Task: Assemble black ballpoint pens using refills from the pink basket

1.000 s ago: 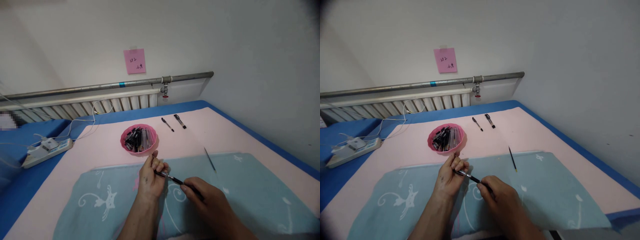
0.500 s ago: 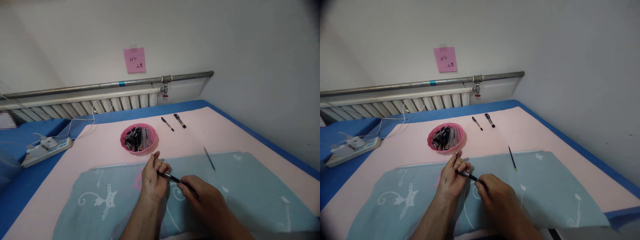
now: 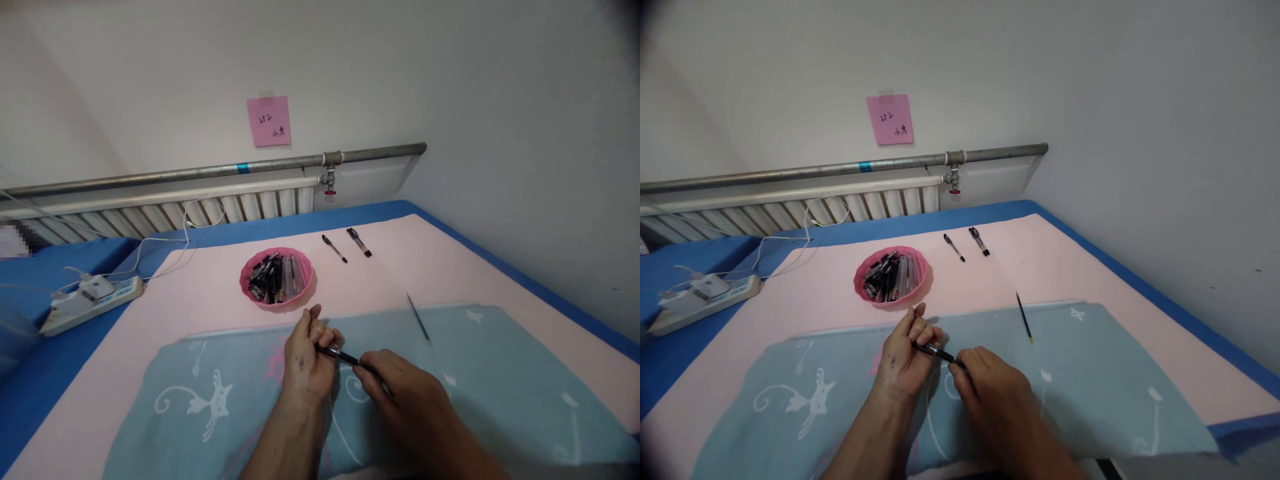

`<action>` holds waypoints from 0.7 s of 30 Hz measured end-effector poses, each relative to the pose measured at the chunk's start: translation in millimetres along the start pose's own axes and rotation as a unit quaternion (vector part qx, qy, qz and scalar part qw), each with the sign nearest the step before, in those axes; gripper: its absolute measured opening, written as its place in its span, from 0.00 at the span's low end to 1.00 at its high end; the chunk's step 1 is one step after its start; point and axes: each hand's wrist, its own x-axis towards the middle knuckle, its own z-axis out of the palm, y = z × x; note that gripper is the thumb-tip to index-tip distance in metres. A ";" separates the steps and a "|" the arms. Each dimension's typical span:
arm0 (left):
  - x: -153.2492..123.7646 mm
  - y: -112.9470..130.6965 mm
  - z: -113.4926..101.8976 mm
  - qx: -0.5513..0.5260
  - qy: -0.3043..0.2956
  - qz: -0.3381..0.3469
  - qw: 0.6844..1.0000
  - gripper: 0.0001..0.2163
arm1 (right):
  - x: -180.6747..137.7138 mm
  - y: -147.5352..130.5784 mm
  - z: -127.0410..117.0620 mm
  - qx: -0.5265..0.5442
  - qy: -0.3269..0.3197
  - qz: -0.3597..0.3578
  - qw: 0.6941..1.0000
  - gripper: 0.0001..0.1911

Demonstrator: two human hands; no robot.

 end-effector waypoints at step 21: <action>6.8 -2.6 -8.4 0.001 0.035 -0.017 0.999 0.09 | 6.3 -5.5 7.2 0.066 -0.040 0.028 0.997 0.10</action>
